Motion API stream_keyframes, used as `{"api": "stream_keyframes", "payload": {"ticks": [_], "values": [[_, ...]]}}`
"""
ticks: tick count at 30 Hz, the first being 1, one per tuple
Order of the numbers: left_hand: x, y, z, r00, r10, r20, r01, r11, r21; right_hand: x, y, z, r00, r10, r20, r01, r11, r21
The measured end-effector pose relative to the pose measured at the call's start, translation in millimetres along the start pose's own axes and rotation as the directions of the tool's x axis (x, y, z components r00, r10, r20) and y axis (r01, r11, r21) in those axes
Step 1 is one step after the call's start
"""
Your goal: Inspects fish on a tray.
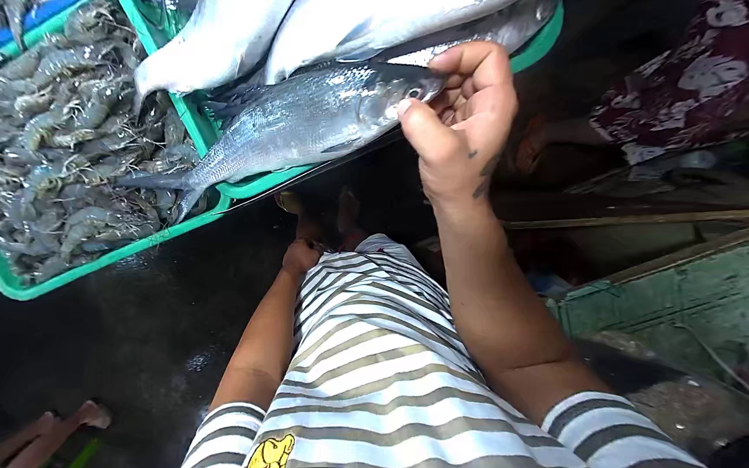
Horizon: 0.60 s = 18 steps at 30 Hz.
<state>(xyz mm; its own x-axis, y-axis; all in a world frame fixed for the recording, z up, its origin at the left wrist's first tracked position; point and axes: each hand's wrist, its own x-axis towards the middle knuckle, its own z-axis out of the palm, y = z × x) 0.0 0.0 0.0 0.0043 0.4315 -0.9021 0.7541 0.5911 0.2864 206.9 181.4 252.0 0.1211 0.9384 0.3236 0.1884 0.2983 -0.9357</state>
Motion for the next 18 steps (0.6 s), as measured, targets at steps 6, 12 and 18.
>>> {"api": "stream_keyframes", "payload": {"ticks": [6,12,18], "values": [[6.3,-39.6,6.8,0.99,0.092,-0.112,-0.133,0.881,-0.453,0.1,-10.2,0.7,0.996,0.082,0.026,-0.082,0.997,0.005],[11.4,-127.4,17.9,0.978,-0.139,-0.156,0.039,0.853,-0.521,-2.2,-15.2,5.9,0.992,0.124,-0.014,-0.124,0.992,-0.029],[1.1,-202.6,31.3,0.954,-0.293,-0.068,0.184,0.747,-0.639,-0.9,-15.3,-0.1,0.986,0.158,0.049,-0.157,0.987,-0.021]]}}
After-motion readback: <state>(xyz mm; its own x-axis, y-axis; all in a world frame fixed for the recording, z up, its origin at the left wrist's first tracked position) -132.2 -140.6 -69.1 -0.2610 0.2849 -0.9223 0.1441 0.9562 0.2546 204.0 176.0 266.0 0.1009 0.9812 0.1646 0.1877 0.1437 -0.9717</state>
